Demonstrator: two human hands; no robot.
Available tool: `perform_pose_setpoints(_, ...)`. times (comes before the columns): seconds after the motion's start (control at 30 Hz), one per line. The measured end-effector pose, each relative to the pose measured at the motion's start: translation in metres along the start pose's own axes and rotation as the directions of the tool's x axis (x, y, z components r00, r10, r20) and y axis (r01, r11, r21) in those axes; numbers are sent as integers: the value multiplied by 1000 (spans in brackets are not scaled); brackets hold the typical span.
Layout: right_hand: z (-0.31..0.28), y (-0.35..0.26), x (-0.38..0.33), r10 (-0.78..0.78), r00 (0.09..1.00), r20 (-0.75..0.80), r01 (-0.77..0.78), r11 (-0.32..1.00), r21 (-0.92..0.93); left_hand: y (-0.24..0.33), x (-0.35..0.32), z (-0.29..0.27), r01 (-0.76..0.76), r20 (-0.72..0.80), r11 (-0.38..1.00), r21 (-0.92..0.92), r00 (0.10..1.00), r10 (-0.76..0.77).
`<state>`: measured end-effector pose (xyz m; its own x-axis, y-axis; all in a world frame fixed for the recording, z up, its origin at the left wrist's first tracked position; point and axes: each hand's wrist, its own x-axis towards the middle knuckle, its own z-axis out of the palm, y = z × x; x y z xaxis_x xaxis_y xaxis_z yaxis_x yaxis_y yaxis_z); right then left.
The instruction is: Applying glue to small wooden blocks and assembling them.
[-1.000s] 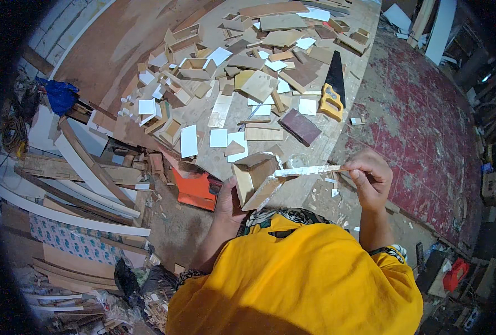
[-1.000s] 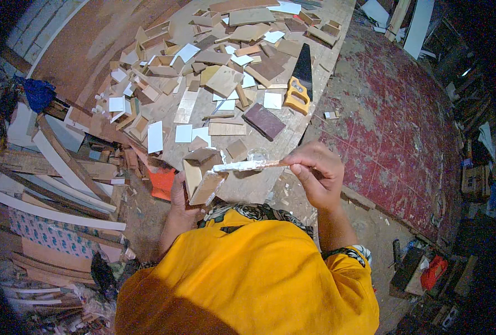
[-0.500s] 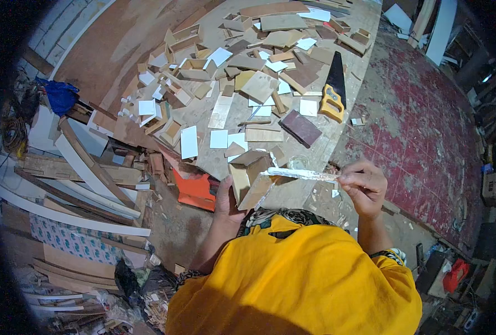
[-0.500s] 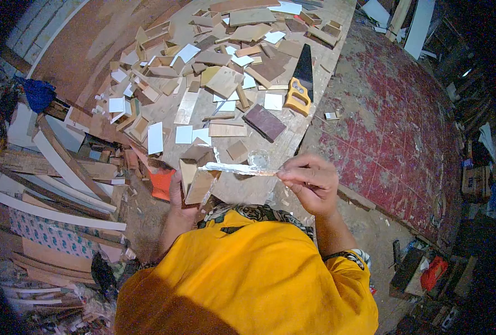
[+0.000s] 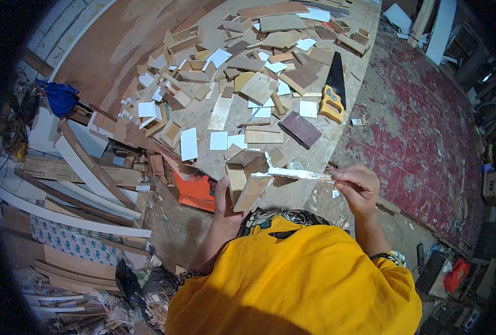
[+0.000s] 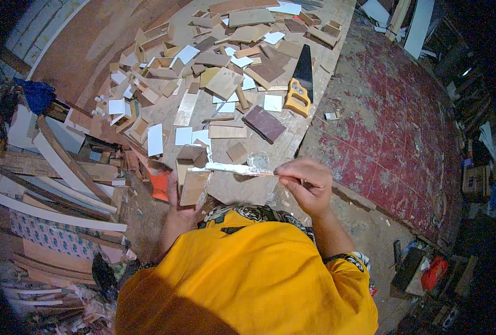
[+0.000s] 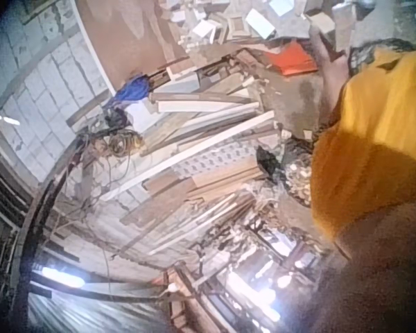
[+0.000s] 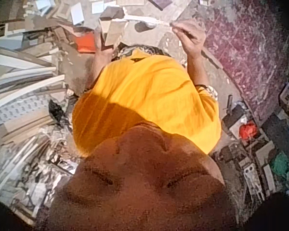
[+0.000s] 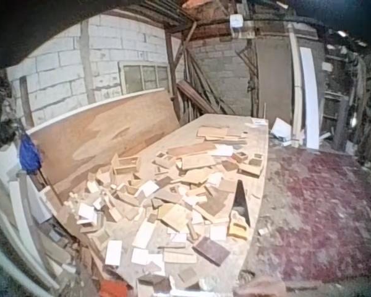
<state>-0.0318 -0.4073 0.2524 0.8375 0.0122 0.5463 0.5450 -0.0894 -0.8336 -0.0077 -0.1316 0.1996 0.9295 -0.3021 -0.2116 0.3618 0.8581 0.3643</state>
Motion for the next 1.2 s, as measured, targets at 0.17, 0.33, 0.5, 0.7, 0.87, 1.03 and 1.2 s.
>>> perform_pose_setpoints(0.17, 5, 11, -2, 23, 997, -67, -24, 1000, -13, 2, -1, 7, 27, 20, 998, 63, 999, -29)
perform_pose_setpoints(0.33, 7, 20, -4, 42, 994, -98, -42, 999, 1, 1, -4, 21, 39, 44, 994, 103, 998, -43)
perform_pose_setpoints(0.5, 10, 20, -4, 102, 989, -110, -102, 995, 7, -2, -6, 11, 7, 5, 994, 106, 1000, -8)
perform_pose_setpoints(0.7, 11, 25, -7, 163, 978, -130, -158, 986, 47, -2, -6, 2, 29, -4, 994, 104, 1000, -29)
perform_pose_setpoints(0.87, 12, 25, -7, 202, 969, -140, -192, 978, 81, -3, -6, -3, 54, 10, 996, 72, 998, -54)
perform_pose_setpoints(1.03, 14, 25, -8, 272, 946, -175, -238, 952, 190, -5, -6, 3, 48, 70, 997, 68, 996, -53)
perform_pose_setpoints(1.2, 16, 19, -4, 237, 962, -139, -207, 957, 202, -7, -9, 3, 34, 9, 990, 135, 999, -35)
